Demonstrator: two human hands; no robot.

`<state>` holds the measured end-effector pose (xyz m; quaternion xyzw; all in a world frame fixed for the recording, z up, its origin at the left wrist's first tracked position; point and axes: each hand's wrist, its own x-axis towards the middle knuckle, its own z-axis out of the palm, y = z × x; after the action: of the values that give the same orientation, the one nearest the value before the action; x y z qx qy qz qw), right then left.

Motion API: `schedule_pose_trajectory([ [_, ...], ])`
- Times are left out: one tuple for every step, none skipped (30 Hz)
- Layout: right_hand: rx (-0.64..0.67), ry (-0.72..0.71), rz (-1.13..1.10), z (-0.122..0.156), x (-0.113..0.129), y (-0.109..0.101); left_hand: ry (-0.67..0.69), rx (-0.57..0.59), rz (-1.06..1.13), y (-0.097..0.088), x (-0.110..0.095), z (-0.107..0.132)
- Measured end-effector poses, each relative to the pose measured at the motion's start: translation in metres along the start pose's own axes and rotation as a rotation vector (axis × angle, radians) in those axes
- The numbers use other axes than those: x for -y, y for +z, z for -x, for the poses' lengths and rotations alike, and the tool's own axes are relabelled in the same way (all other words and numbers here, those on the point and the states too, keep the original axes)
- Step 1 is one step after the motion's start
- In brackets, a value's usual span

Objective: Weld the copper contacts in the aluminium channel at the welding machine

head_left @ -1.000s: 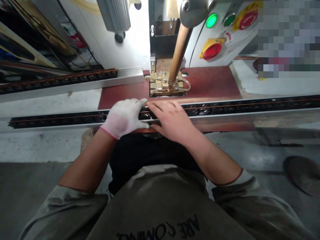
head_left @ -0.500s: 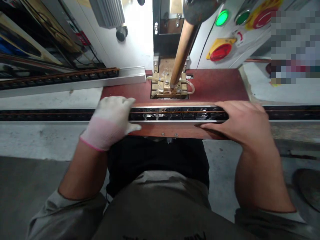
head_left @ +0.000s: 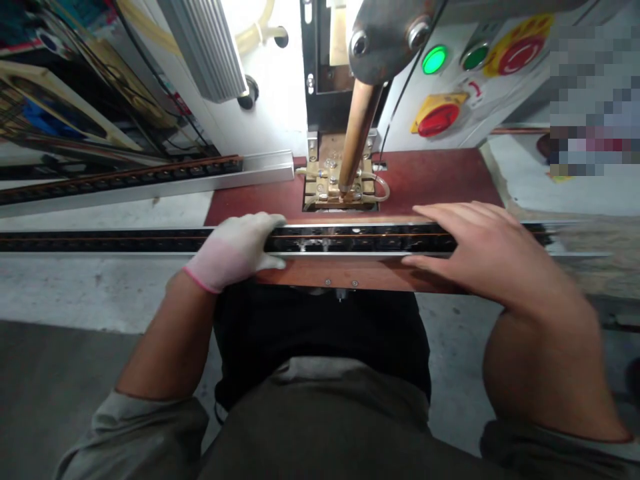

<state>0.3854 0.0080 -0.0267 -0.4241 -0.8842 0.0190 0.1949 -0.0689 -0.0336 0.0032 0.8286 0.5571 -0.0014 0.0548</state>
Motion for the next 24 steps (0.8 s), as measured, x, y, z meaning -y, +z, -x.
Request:
schedule_pose_trajectory([
  [-0.009,0.023,0.022,0.006,-0.01,-0.001,-0.065,0.014,0.004,-0.004,0.012,0.011],
  [-0.015,0.047,0.045,0.011,-0.016,0.0,-0.139,0.012,-0.026,-0.007,0.021,0.02],
  [-0.012,0.064,0.059,0.013,-0.018,0.002,-0.179,0.045,-0.072,-0.01,0.025,0.027],
  [-0.008,0.071,0.061,0.014,-0.017,0.006,-0.211,0.053,-0.115,-0.013,0.024,0.031],
  [-0.001,0.078,0.058,0.012,-0.013,0.01,-0.222,0.042,-0.141,-0.015,0.019,0.031],
  [-0.007,0.079,0.049,0.009,-0.006,0.015,-0.192,0.023,-0.14,-0.016,0.01,0.028],
  [-0.011,0.085,0.032,0.004,0.001,0.02,-0.122,0.014,-0.113,-0.015,-0.002,0.022],
  [-0.022,0.086,0.012,-0.001,0.009,0.025,-0.059,-0.006,-0.075,-0.013,-0.016,0.014],
  [-0.027,0.081,-0.008,-0.006,0.016,0.029,-0.018,-0.024,-0.042,-0.01,-0.03,0.004],
  [-0.024,0.076,-0.023,-0.01,0.022,0.032,0.022,-0.043,-0.019,-0.006,-0.043,-0.006],
  [-0.025,0.074,-0.031,-0.014,0.027,0.034,0.034,-0.059,-0.015,-0.001,-0.053,-0.016],
  [-0.029,0.075,-0.032,-0.017,0.031,0.036,0.032,-0.069,-0.024,0.004,-0.06,-0.024],
  [-0.034,0.078,-0.028,-0.019,0.034,0.037,0.014,-0.066,-0.041,0.008,-0.065,-0.03],
  [-0.044,0.078,-0.021,-0.021,0.036,0.039,-0.01,-0.056,-0.062,0.012,-0.067,-0.034],
  [-0.054,0.076,-0.015,-0.024,0.039,0.04,-0.034,-0.044,-0.082,0.014,-0.066,-0.036],
  [-0.063,0.072,-0.01,-0.026,0.041,0.042,-0.056,-0.032,-0.1,0.015,-0.064,-0.035],
  [-0.069,0.066,-0.006,-0.029,0.045,0.044,-0.071,-0.021,-0.113,0.013,-0.062,-0.033],
  [-0.073,0.061,-0.004,-0.032,0.049,0.046,-0.081,-0.011,-0.12,0.01,-0.059,-0.029],
  [-0.074,0.056,-0.001,-0.036,0.053,0.049,-0.089,0.006,-0.118,0.005,-0.055,-0.025],
  [-0.075,0.05,0.004,-0.04,0.058,0.051,-0.097,0.033,-0.103,-0.001,-0.051,-0.022],
  [-0.076,0.04,0.01,-0.043,0.063,0.054,-0.103,0.074,-0.068,-0.009,-0.046,-0.02],
  [-0.078,0.029,0.016,-0.047,0.068,0.056,-0.107,0.121,-0.015,-0.016,-0.039,-0.019],
  [-0.08,0.016,0.019,-0.049,0.072,0.057,-0.115,0.164,0.047,-0.025,-0.03,-0.021],
  [-0.084,0.006,0.022,-0.051,0.075,0.058,-0.114,0.201,0.115,-0.033,-0.019,-0.024],
])
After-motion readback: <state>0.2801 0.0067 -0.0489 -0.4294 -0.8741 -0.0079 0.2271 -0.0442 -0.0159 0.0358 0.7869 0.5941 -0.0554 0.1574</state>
